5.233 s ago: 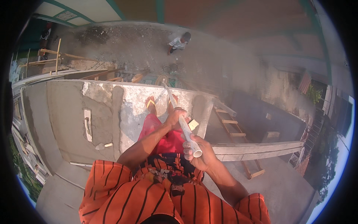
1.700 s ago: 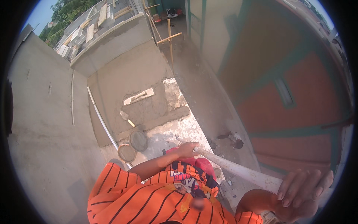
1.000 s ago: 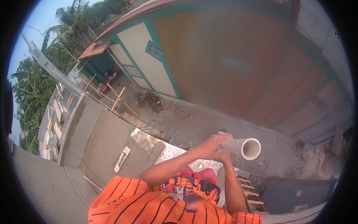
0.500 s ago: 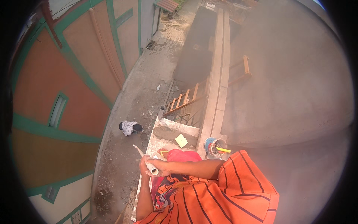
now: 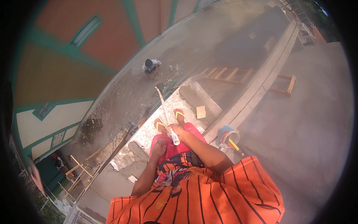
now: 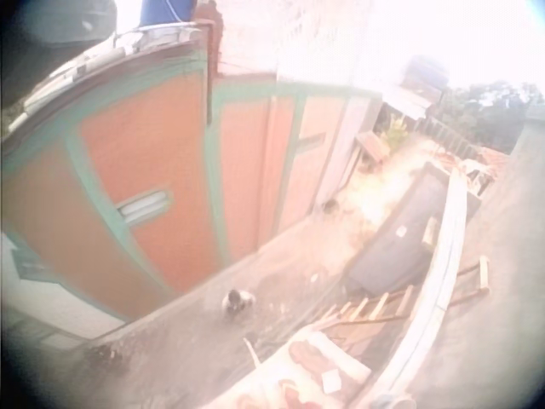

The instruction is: The person smooths a wet concrete surface using a trowel and a long straight edge. They move around the construction site, pick up a bucket, and interact with a coworker who is working on a wooden ladder nearby.

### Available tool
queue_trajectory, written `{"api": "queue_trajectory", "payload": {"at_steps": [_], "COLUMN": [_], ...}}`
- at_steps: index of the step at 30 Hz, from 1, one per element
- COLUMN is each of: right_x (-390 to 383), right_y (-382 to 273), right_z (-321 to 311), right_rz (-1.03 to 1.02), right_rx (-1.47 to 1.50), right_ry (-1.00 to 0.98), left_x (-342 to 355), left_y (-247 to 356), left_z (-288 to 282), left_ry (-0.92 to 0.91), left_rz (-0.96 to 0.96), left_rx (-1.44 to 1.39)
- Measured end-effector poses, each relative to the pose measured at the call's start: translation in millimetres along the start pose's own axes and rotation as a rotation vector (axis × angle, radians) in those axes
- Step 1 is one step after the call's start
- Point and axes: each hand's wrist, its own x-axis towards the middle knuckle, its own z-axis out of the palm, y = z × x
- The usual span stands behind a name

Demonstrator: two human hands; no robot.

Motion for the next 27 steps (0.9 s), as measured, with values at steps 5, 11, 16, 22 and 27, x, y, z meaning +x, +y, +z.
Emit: {"api": "queue_trajectory", "payload": {"at_steps": [5, 11, 16, 22, 27], "right_x": [49.3, 117.2, 207.5, 298.9, 369.7], "right_y": [-28.1, -56.4, -84.5, -104.0, -117.6], "right_z": [-8.3, -26.1, -59.6, -93.1, -123.3], "right_rz": [-0.014, -0.103, 0.044, -0.005, -0.006], "right_rx": [-0.171, -0.324, -0.358, -0.442, -0.442], "right_ry": [0.255, 0.295, 0.356, 0.366, 0.36], "left_x": [-13.8, 9.8, 42.0, 69.1, 69.5], "left_y": [-19.9, -40.2, -49.3, -59.6, -64.2], "left_z": [32.0, 72.1, 91.0, 99.7, 109.7], "left_ry": [-0.028, -0.017, 0.065, 0.128, 0.173], "left_rz": [-0.147, -0.226, -0.397, -0.357, -0.363], "left_rx": [-0.056, -0.076, 0.055, 0.009, 0.033]}}
